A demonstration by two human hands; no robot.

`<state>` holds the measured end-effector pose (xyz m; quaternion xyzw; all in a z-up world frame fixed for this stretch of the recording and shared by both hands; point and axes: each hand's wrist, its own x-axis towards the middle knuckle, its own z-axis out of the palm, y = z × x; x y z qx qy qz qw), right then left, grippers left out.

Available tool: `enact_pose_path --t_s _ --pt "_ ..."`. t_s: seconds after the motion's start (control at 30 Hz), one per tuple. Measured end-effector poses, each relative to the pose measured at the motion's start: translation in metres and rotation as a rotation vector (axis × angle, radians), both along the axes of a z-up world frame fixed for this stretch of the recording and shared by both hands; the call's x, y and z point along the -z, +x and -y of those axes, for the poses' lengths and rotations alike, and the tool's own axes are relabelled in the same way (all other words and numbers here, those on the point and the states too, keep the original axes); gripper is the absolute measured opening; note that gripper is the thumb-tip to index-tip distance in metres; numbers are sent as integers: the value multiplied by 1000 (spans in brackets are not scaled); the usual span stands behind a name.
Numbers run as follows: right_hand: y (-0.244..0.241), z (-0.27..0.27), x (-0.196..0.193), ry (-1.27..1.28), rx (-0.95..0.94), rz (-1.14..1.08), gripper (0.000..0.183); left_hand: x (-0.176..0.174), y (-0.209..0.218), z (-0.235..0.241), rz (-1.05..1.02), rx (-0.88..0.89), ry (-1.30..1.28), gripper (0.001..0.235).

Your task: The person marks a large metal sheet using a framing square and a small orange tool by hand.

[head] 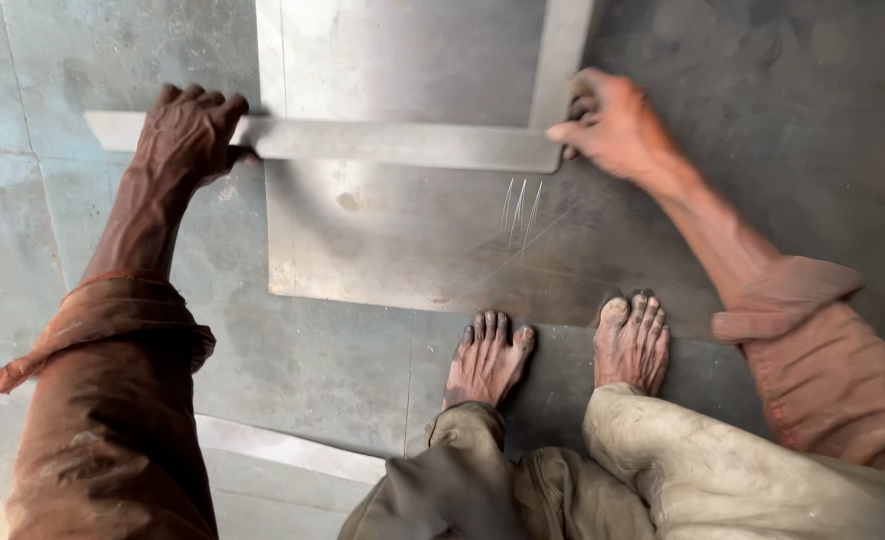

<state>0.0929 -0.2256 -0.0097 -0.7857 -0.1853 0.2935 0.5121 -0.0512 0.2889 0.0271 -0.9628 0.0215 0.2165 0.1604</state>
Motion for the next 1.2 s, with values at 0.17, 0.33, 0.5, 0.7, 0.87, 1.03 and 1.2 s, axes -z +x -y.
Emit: enact_pose_path --t_s 0.17,0.33,0.5,0.7,0.87,1.03,1.2 --pt "1 -42 -6 -359 -176 273 45 -3 -10 -30 -213 -88 -144 54" --pt "6 -46 12 -494 -316 459 58 -7 -7 -35 -192 -105 -227 58" --pt "5 -43 15 -415 -325 546 65 -4 -8 -39 -151 -70 -299 55" --pt "6 -42 20 -523 -360 464 59 6 -17 -47 -101 115 -167 54" --pt "1 -39 22 -385 -310 589 58 15 -26 -52 -89 62 -146 52" --pt "-2 -40 23 -464 -295 539 54 22 -27 -54 -31 165 -140 64" --pt "-6 -40 23 -473 -263 537 54 21 -28 -52 -41 104 -151 60"
